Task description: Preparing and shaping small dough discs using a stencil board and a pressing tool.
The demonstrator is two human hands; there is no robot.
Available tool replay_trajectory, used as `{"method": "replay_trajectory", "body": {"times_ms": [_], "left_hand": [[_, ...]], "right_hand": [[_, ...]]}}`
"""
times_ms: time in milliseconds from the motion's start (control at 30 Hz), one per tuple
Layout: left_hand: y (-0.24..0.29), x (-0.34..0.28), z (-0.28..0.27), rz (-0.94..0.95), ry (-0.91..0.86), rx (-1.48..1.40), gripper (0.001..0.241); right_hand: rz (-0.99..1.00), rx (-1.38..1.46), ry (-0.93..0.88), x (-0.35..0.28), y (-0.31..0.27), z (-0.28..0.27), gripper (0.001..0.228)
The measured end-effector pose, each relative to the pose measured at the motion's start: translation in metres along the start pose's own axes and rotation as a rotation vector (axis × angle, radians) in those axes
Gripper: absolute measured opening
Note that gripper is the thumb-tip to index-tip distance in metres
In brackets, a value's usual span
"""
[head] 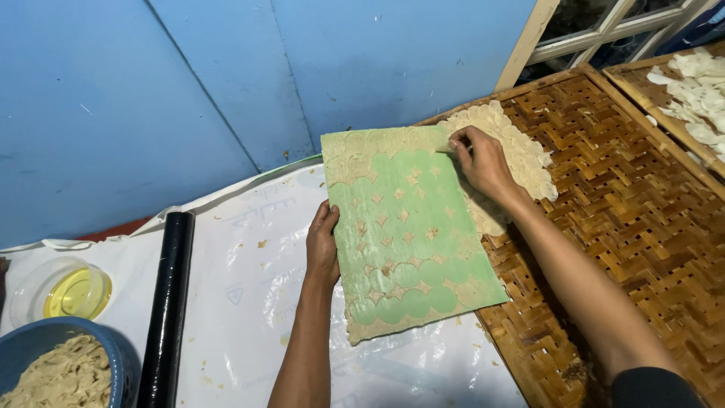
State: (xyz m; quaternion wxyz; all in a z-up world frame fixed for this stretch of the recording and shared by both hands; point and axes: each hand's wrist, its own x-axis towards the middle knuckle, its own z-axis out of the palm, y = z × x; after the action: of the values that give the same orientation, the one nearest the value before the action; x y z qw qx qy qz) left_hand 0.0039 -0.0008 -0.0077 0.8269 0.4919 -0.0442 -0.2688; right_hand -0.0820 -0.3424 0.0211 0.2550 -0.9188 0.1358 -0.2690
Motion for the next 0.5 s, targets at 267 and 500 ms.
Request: {"method": "replay_trajectory", "body": {"times_ms": [267, 500], "left_hand": [[0.0, -0.001, -0.001, -0.006, -0.011, -0.009, 0.034], [-0.003, 0.003, -0.004, -0.006, -0.018, -0.012, 0.035]], "right_hand": [[0.101, 0.248, 0.073, -0.01, -0.009, -0.039, 0.011], [0.361, 0.547, 0.136, -0.051, -0.068, -0.099, 0.022]]}}
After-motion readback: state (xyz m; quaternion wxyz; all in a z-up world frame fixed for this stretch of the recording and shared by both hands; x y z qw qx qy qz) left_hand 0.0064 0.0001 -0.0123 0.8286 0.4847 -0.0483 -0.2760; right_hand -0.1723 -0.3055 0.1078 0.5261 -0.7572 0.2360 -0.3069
